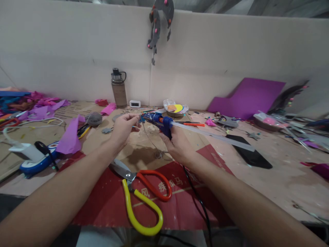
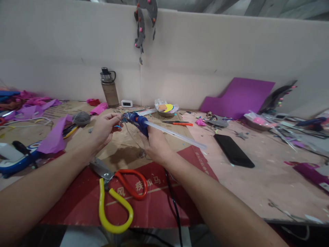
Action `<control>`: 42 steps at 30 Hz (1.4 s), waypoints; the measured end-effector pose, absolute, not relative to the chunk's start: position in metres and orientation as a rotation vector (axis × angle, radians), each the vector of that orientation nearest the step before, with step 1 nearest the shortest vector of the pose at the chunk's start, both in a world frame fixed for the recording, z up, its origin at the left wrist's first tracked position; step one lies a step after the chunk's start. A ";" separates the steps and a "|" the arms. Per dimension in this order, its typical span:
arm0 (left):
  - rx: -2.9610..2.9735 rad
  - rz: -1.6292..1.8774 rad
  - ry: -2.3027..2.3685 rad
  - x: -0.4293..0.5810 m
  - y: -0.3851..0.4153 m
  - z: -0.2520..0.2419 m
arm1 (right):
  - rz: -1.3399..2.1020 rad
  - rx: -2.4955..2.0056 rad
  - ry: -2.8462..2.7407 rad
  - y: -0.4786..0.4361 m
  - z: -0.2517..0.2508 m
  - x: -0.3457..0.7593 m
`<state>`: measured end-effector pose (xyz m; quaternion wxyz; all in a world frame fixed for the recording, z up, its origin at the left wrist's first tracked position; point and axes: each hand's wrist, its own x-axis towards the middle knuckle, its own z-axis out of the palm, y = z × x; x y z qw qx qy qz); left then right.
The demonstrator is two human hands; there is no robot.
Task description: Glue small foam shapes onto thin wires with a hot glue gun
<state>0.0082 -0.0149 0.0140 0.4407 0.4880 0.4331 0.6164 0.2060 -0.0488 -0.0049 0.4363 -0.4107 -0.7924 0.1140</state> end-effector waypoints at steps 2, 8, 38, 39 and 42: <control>1.208 1.531 1.080 0.008 -0.015 0.014 | 0.289 -1.019 -1.972 -0.049 -0.004 0.206; 1.207 1.529 1.081 0.008 -0.013 0.011 | 0.286 -0.986 -1.973 -0.049 -0.005 0.206; 1.191 1.529 1.057 0.005 -0.008 0.008 | 0.273 -0.990 -1.981 -0.047 -0.008 0.207; 1.194 1.527 1.059 0.005 -0.008 0.008 | 0.278 -0.996 -1.982 -0.047 -0.008 0.207; 1.199 1.530 1.061 0.005 -0.009 0.008 | 0.271 -1.022 -1.978 -0.047 -0.008 0.207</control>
